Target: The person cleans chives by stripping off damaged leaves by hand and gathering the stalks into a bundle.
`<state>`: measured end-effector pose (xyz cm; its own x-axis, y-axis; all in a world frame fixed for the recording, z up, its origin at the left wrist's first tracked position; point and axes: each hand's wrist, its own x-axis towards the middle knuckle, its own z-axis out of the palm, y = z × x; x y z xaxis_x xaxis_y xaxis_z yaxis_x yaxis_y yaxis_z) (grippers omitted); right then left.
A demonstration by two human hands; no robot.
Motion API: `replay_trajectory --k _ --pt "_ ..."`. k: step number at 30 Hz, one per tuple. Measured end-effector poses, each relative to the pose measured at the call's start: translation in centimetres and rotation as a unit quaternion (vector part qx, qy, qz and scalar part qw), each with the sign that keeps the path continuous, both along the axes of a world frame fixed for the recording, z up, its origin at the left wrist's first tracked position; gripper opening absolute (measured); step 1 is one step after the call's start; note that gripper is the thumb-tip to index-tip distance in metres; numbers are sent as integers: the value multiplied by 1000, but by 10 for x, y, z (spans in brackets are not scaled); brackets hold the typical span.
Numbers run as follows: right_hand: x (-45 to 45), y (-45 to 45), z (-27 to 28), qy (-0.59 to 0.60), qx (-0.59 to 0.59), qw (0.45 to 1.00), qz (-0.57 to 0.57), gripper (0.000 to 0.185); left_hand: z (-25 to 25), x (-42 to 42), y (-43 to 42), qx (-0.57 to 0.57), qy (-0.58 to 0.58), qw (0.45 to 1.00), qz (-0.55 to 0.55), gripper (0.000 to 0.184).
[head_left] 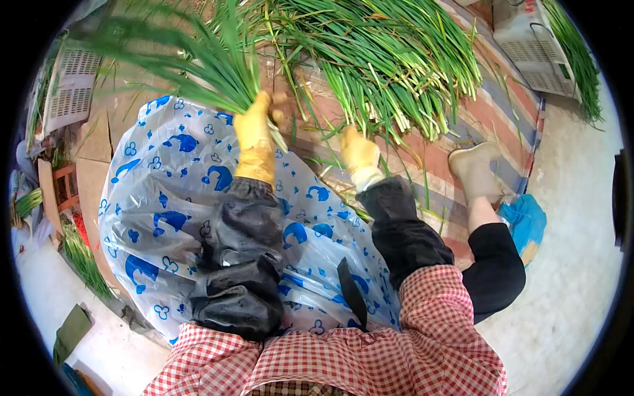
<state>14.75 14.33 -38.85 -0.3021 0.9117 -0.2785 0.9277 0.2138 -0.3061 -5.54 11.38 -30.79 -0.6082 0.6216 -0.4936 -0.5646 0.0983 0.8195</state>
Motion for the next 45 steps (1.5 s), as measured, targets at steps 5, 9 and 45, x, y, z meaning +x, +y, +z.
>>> replay_trajectory --k 5,9,45 --pt "0 44 -50 -102 -46 991 -74 26 -43 37 -31 -140 -227 963 -31 14" --pt "-7 54 -19 -126 -60 990 -4 26 -52 40 -45 -185 -224 953 -82 23" --pt "86 -73 -3 -180 -140 914 335 34 -71 45 -33 -93 -264 954 -108 9"
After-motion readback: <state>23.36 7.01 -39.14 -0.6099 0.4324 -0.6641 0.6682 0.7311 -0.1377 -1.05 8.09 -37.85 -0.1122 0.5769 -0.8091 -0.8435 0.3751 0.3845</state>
